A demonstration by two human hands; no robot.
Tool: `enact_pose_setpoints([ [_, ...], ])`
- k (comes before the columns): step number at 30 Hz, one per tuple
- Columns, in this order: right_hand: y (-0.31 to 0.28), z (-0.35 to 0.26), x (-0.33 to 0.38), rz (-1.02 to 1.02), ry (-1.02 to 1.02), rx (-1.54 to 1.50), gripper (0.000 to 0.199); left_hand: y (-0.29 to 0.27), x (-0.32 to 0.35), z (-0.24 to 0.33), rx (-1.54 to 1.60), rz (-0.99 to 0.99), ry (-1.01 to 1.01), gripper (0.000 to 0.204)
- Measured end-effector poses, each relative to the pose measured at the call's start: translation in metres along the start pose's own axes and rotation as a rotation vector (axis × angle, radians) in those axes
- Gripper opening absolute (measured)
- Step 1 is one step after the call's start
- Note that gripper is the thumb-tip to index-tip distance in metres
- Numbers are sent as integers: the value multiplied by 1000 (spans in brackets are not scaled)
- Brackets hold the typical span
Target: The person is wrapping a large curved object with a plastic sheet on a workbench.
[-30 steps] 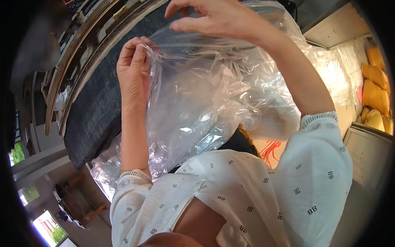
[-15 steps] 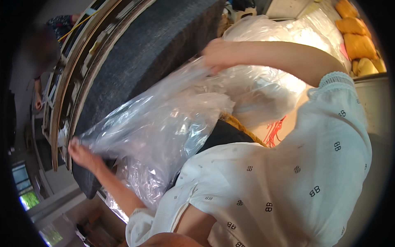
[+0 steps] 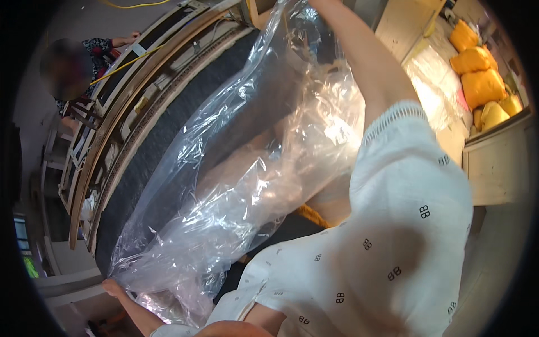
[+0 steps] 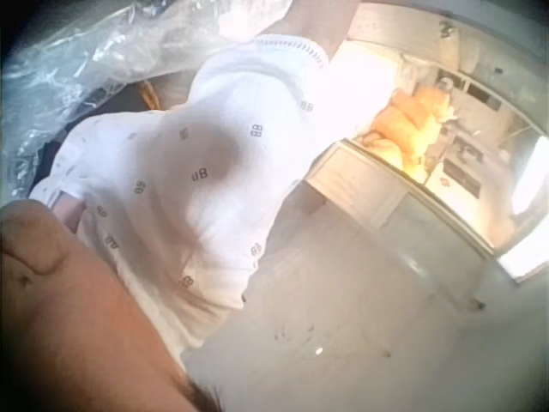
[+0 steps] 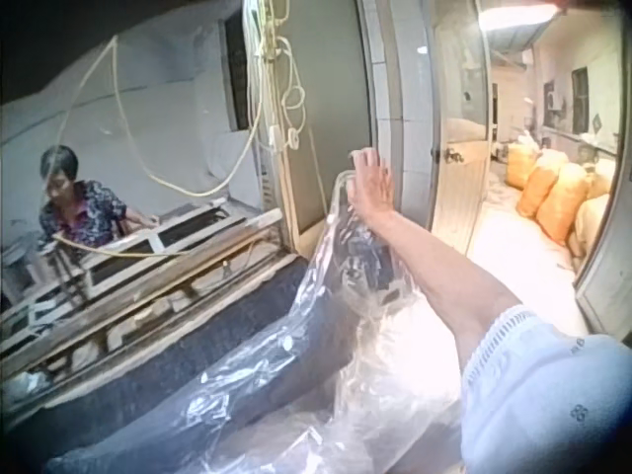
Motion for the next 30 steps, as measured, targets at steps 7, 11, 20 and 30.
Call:
enact_pose_setpoints([
  [7, 115, -12, 139, -952, -143, -450, 52, 2, 0, 6, -123, -66, 87, 24],
  [11, 119, -24, 147, -614, -310, -443, 53, 1, -13, -4, -240, -138, 91, 24],
  [20, 116, -25, 148, -1033, -118, -437, 50, 56, -44, 1, -117, -136, 63, 30],
  [30, 196, 30, 159, -1511, 418, -592, 56, 44, -35, 39, 396, 85, -30, 39],
])
Point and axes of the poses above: each hand's wrist, its own x-axis away from the middle knuckle, its own y-axis out of the palm, z = x × y, the point moved 6 cm from there along -x, towards the middle knuckle, and after that the axes turned 6 degrees about -z, right-handed, at the moved point
